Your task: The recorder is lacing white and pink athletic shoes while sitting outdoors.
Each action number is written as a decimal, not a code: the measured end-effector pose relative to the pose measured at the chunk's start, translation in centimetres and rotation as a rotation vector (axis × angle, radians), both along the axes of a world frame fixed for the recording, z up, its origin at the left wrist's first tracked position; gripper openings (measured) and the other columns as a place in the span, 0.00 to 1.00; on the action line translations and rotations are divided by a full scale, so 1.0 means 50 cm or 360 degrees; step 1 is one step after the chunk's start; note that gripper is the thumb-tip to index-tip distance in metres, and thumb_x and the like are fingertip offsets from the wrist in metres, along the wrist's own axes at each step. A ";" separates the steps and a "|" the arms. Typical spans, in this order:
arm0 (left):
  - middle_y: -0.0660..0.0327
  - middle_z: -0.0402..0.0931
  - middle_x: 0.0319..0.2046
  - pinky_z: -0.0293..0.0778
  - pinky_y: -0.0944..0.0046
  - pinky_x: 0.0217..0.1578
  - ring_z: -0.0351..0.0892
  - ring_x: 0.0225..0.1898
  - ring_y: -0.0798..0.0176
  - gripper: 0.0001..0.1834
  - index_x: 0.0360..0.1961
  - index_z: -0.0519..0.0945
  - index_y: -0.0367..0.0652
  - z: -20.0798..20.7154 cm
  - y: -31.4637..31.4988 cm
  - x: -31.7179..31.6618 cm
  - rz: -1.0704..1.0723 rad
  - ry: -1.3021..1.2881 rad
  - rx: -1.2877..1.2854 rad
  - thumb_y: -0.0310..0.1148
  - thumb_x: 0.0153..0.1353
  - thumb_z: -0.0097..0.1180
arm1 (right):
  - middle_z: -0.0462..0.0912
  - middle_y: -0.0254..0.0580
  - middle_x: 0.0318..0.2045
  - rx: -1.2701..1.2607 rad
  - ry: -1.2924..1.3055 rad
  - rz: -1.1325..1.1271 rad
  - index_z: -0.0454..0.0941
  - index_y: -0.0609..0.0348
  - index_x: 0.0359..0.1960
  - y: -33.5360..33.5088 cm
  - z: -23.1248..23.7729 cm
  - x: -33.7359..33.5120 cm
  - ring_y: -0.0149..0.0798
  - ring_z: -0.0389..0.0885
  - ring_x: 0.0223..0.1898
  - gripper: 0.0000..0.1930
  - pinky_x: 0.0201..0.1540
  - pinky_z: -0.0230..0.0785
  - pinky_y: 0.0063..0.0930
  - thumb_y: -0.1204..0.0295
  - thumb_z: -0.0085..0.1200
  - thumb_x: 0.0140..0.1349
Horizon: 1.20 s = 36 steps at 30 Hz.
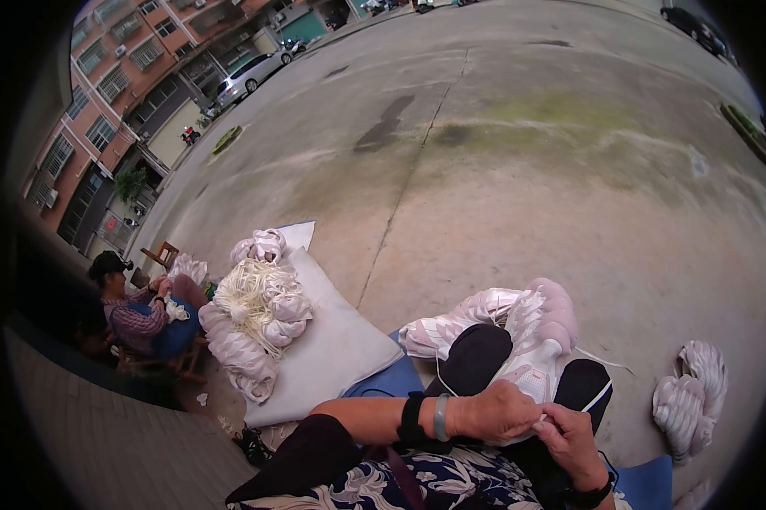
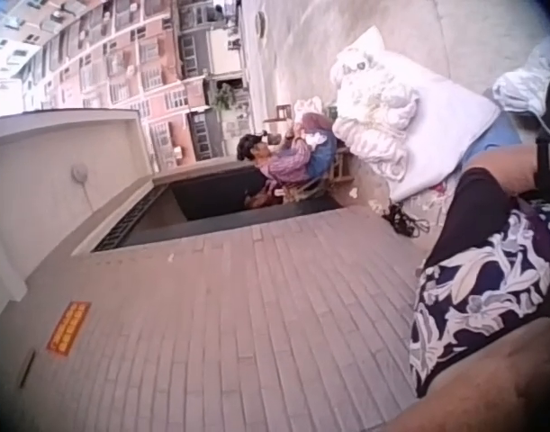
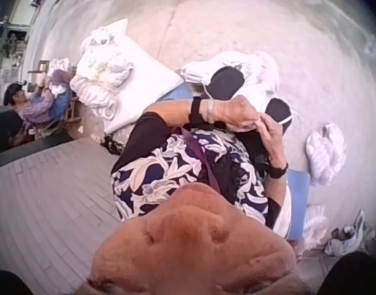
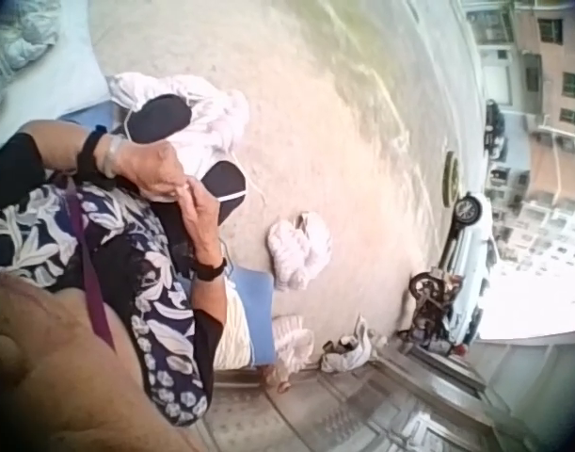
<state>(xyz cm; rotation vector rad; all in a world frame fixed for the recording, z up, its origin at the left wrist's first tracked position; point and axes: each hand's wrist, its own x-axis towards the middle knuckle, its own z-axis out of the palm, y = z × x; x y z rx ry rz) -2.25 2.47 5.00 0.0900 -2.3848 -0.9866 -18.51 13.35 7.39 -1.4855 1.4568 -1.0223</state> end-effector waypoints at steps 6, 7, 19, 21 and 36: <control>0.57 0.70 0.17 0.67 0.57 0.20 0.73 0.18 0.52 0.11 0.21 0.69 0.42 -0.022 -0.011 0.013 0.0032 0.0006 -0.0217 0.34 0.50 0.58 | 0.77 0.41 0.19 0.0259 -0.0237 -0.0071 0.78 0.66 0.35 0.011 -0.019 0.005 0.28 0.76 0.20 0.08 0.24 0.67 0.23 0.75 0.55 0.56; 0.57 0.71 0.20 0.68 0.57 0.23 0.74 0.22 0.53 0.11 0.23 0.70 0.42 -0.024 -0.012 0.015 0.0047 -0.0058 -0.0269 0.34 0.48 0.59 | 0.77 0.42 0.18 0.0275 -0.0203 -0.0066 0.78 0.66 0.34 0.015 -0.020 -0.003 0.28 0.76 0.19 0.07 0.24 0.67 0.23 0.75 0.54 0.56; 0.47 0.66 0.45 0.66 0.54 0.45 0.69 0.43 0.47 0.37 0.53 0.68 0.39 -0.032 -0.044 0.052 0.0383 -0.0417 -0.0361 0.49 0.45 0.62 | 0.80 0.44 0.29 -0.0093 -0.0022 0.0228 0.76 0.64 0.32 0.023 -0.025 0.016 0.41 0.80 0.27 0.04 0.31 0.71 0.26 0.80 0.51 0.56; 0.47 0.65 0.45 0.68 0.55 0.43 0.69 0.43 0.46 0.39 0.54 0.67 0.39 -0.030 -0.050 0.068 0.0403 -0.0564 -0.0146 0.51 0.45 0.62 | 0.81 0.44 0.31 -0.0054 0.0018 0.0309 0.76 0.62 0.35 0.018 -0.028 0.014 0.44 0.80 0.28 0.05 0.32 0.71 0.27 0.80 0.50 0.57; 0.39 0.75 0.27 0.73 0.49 0.30 0.78 0.32 0.38 0.48 0.62 0.49 0.31 -0.059 -0.015 0.121 0.0325 -0.0915 0.0216 0.45 0.49 0.62 | 0.71 0.45 0.23 -0.0305 0.0690 -0.0399 0.67 0.62 0.34 0.034 -0.095 0.025 0.42 0.73 0.21 0.02 0.24 0.65 0.32 0.78 0.42 0.63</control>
